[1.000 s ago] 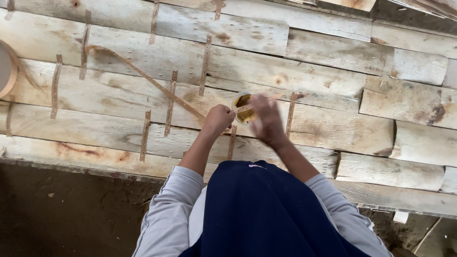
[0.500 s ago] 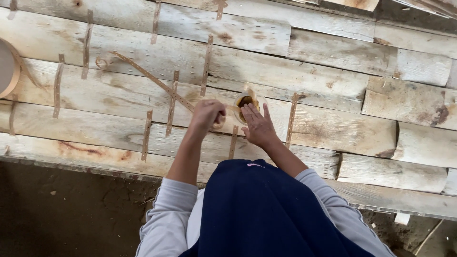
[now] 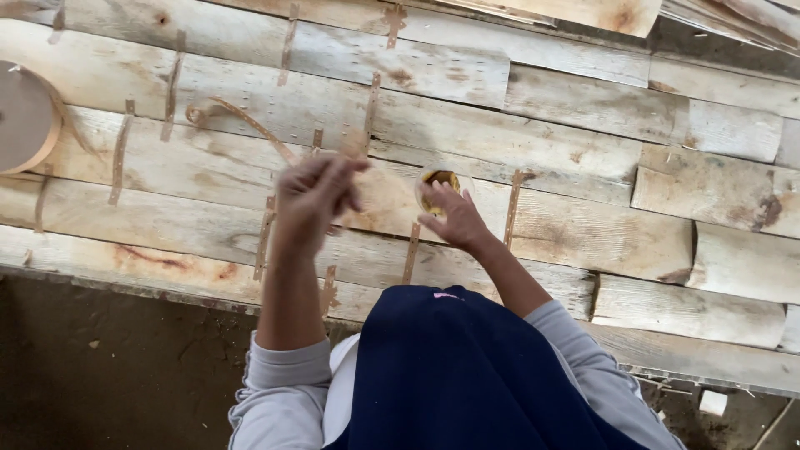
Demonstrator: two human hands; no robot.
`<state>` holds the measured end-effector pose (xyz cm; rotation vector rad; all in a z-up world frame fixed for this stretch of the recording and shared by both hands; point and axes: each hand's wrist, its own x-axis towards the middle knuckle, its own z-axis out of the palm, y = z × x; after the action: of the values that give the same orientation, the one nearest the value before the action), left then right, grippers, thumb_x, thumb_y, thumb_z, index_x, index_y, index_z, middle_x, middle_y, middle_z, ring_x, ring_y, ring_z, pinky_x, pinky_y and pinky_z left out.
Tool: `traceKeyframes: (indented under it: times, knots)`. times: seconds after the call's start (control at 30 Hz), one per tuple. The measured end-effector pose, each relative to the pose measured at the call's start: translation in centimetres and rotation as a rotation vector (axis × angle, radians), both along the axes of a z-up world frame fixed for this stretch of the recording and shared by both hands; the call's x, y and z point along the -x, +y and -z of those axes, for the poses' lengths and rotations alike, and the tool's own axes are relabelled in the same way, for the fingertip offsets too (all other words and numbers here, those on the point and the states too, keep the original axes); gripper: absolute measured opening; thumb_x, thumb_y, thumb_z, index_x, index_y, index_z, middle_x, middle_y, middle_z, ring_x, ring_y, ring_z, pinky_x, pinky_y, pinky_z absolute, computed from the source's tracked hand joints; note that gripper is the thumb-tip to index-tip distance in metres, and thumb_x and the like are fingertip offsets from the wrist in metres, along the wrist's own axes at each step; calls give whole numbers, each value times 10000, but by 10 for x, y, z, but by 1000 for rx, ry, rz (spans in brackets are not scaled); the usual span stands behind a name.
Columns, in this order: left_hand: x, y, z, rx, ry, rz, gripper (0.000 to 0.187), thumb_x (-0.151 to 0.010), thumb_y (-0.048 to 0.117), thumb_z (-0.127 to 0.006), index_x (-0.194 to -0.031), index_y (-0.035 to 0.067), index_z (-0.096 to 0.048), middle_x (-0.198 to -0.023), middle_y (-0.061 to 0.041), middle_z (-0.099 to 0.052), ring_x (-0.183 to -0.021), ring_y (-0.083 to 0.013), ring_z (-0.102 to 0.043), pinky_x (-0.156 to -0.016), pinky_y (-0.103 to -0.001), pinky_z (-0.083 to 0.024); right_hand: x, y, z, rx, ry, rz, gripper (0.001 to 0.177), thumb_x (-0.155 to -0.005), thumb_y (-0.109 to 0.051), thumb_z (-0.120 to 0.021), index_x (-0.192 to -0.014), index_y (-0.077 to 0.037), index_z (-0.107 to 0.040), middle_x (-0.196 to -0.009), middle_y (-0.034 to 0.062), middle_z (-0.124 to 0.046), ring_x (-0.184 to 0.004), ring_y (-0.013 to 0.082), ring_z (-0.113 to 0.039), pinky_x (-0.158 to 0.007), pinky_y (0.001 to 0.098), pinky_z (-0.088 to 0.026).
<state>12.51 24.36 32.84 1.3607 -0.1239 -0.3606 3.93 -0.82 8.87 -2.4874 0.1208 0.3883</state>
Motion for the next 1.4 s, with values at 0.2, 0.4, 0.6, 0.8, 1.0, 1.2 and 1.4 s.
traceKeyframes:
  times: [0.2,0.4,0.6,0.8,1.0,1.2,1.4]
  knots:
    - [52,-57,39,-81,156,244,244,-1025,223,-642,-1063,1,-737,-645,-176,-707,-408,-49,-463,-291,-177,-405,-10,7,-169,-1441,169,386,624,-1064,-519,-403,-1615,-253,-281,-1034,60,-767,-944,157,-766,-966,359,-579]
    - [91,-90,56,-27,115,386,531,-1067,149,-541,-1574,109,-390,-711,-163,-734,-430,-70,-473,-376,-166,-352,-10,-28,-182,-1377,-73,662,489,-1018,-143,-602,-1460,-144,-392,-1056,196,-730,-899,314,-779,-789,430,-670]
    - [81,-115,72,-98,167,991,1028,-956,269,-718,-1646,142,34,-1642,-364,-54,-1458,-567,-135,-1206,-652,-170,5,-64,-178,-1092,-334,681,497,-1066,-111,-502,-1520,-84,-301,-906,171,-671,-505,151,-579,-382,221,-412]
    - [34,-205,102,233,625,554,594,-1107,481,-419,-1564,102,-429,-1428,-194,-591,-1384,-359,-518,-1215,-523,-310,26,-72,-170,-975,-296,665,391,-1056,-88,-513,-1387,65,-372,-773,183,-656,-392,145,-534,-320,244,-406]
    - [-37,-273,191,74,558,286,306,-1062,327,-552,-1300,137,-572,-1137,-109,-755,-931,-239,-732,-788,-398,-585,33,-87,-102,-1001,-238,795,229,-1060,-134,-528,-1203,44,-509,-680,191,-679,-309,122,-472,-273,216,-333]
    - [-118,-324,257,-226,284,299,233,-887,288,-779,-1040,114,-751,-879,-3,-757,-736,-95,-700,-603,-239,-615,5,-106,-57,-1010,-198,947,188,-1035,-141,-547,-1100,33,-569,-706,194,-692,-345,124,-486,-289,221,-357]
    - [-190,-364,300,-530,-61,326,203,-867,461,-734,-995,308,-768,-795,87,-732,-760,-77,-663,-660,-268,-529,-46,-133,-31,-1047,-160,1017,209,-1038,-153,-553,-1124,37,-559,-748,196,-707,-375,147,-522,-309,237,-385]
